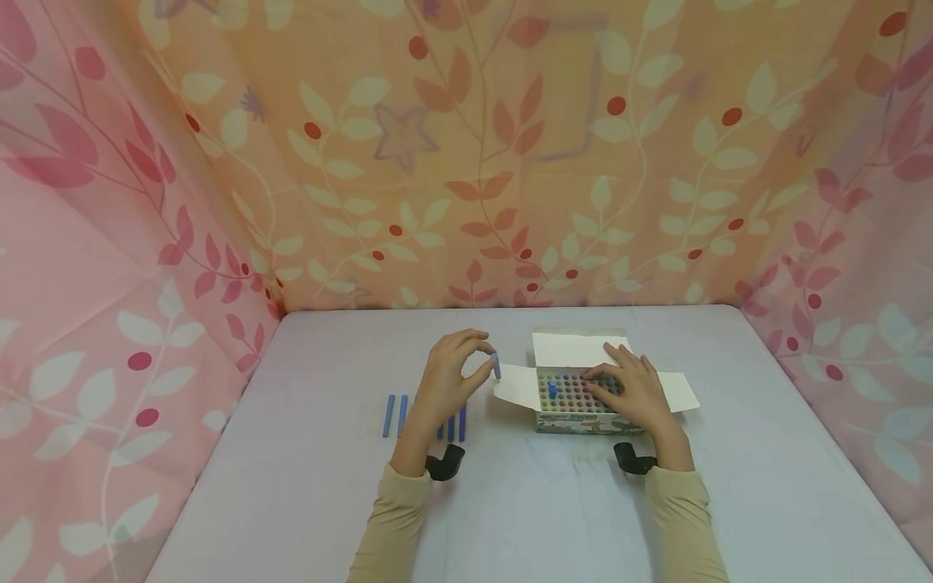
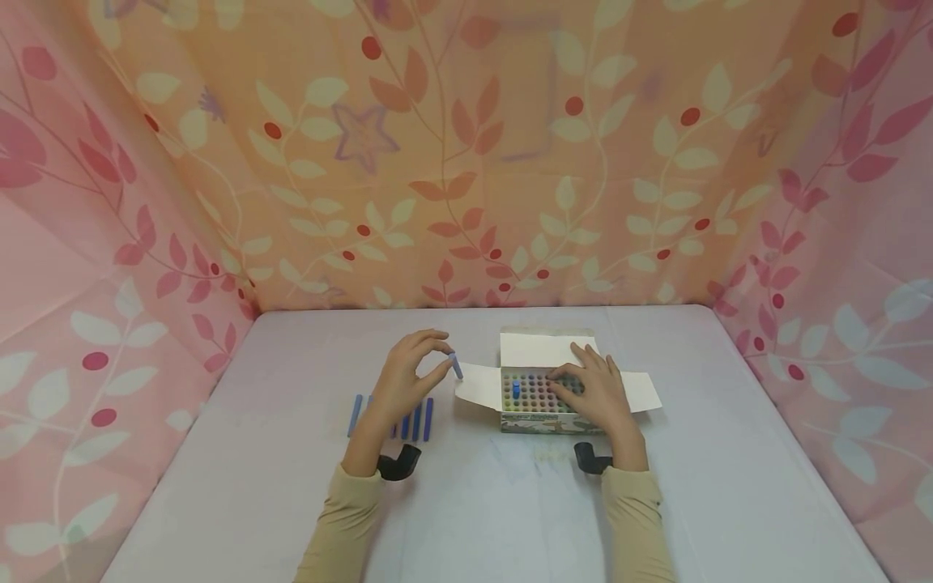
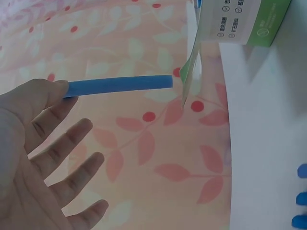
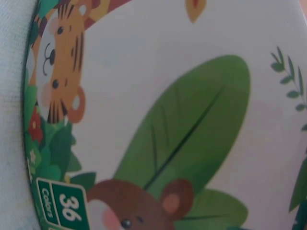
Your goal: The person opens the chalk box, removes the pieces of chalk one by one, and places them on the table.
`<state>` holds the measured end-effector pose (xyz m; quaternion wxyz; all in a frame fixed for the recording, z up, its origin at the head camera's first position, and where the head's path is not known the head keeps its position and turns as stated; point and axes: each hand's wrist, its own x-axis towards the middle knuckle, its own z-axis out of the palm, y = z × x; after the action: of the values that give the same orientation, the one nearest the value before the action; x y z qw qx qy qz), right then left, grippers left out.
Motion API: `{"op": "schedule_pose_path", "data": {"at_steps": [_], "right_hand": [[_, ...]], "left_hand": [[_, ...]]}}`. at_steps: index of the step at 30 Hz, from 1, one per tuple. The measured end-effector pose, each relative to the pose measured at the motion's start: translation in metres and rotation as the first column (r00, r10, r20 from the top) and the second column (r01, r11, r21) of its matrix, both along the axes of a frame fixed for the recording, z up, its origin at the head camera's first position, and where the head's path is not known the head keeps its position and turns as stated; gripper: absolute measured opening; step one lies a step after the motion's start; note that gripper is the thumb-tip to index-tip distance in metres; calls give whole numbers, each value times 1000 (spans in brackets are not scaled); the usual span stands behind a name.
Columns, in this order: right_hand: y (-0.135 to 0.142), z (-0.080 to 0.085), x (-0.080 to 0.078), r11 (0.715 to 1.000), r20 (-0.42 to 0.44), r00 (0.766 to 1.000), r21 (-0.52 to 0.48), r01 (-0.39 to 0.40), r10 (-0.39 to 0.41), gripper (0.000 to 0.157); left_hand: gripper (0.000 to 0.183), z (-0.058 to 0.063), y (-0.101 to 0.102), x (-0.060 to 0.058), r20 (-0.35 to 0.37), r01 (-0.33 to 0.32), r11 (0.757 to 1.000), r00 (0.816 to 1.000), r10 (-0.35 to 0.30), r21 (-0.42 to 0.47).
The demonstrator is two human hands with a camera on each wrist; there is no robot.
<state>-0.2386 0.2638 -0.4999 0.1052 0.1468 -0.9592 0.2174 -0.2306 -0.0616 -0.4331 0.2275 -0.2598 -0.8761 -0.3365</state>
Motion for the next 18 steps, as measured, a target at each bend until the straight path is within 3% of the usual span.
{"op": "schedule_pose_path", "data": {"at_steps": [9, 18], "right_hand": [[0, 1, 1, 1000, 2, 1000, -4, -3, 3, 18], [0, 1, 0, 1000, 7, 1000, -6, -2, 2, 19]], "left_hand": [[11, 4, -24, 6, 22, -37, 999, 999, 38, -11], [11, 8, -51, 10, 104, -91, 995, 990, 95, -44]]}}
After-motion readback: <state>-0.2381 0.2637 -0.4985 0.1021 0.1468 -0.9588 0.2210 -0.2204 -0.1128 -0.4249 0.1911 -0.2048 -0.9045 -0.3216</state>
